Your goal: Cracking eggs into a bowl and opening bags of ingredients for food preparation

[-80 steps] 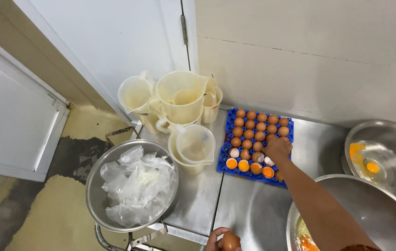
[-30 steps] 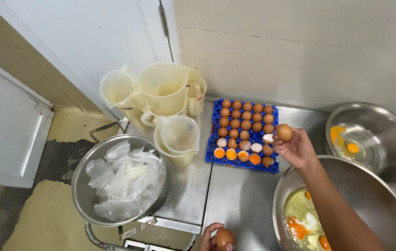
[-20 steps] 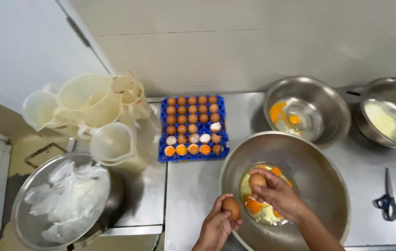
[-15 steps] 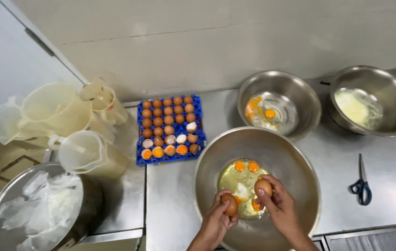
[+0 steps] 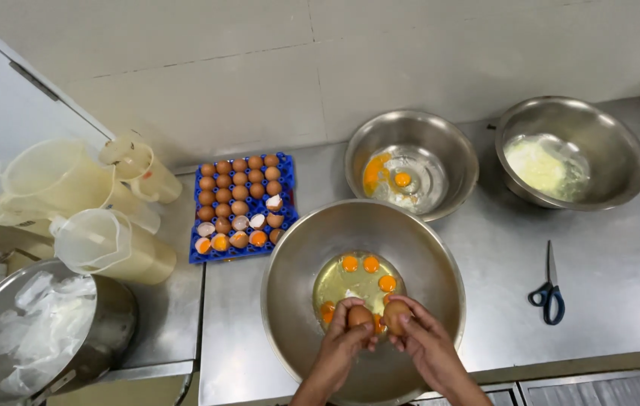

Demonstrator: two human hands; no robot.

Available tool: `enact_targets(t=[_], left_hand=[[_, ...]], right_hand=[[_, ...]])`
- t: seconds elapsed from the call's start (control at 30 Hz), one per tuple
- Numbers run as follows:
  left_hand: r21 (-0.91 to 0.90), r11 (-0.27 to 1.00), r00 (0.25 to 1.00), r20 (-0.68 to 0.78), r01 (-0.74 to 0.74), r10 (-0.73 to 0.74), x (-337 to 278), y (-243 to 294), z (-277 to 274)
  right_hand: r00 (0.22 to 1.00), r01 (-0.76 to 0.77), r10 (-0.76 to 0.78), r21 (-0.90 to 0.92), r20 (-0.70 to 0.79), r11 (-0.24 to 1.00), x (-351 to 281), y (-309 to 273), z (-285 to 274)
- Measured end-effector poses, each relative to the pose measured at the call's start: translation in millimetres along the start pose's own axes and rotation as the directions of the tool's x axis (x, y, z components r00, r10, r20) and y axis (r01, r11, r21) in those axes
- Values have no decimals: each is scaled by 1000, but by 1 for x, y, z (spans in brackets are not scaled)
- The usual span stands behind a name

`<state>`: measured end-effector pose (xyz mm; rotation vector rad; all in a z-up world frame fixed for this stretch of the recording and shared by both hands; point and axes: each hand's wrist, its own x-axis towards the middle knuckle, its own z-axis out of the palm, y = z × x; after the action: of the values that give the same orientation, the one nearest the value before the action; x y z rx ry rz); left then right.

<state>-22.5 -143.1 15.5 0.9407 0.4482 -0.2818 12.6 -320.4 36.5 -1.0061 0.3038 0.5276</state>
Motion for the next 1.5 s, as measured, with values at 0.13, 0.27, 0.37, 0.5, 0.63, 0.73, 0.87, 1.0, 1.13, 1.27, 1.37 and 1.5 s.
enact_targets(t=[0.13,0.27,0.37,0.5,0.63,0.73,0.87,1.0,1.13,1.27,1.37,1.5], left_hand=[[107,986,990,-54,-127,133,4,18,-5],[606,728,948,211,-320,240,5,59,4],[585,700,911,302,-409,281,23,67,10],[476,784,917,217,-398,334,47,72,0],[495,774,917,163,-396,365,79,39,-30],[377,877,954,96,-298,283,80,14,-47],[514,819,966,90,-255,244,109,-46,-90],[725,662,964,6,-188,267,122,-80,-106],[723,666,959,-20,-183,284,117,-80,-101],[637,748,967,-14,-186,253,117,-63,-95],[626,755,974,32,-193,222,105,-48,-92],[840,503,971,107,-204,215,95,-25,-92]], right_hand=[[991,74,-23,-398,132,914,39,3,-36],[928,265,-27,-607,372,750,66,-17,-31],[910,258,-8,-551,414,793,89,-27,-19],[930,229,44,-668,365,708,89,-57,16],[919,280,-8,-635,395,720,132,-10,-10],[929,235,24,-637,370,734,138,24,-22],[947,177,53,-656,316,734,151,80,-50],[949,122,117,-682,292,721,162,114,-78],[927,162,133,-695,350,701,166,107,-81],[879,198,169,-663,446,722,167,81,-76],[821,334,164,-694,546,638,137,36,-46],[665,740,191,-672,722,-33,135,11,-35]])
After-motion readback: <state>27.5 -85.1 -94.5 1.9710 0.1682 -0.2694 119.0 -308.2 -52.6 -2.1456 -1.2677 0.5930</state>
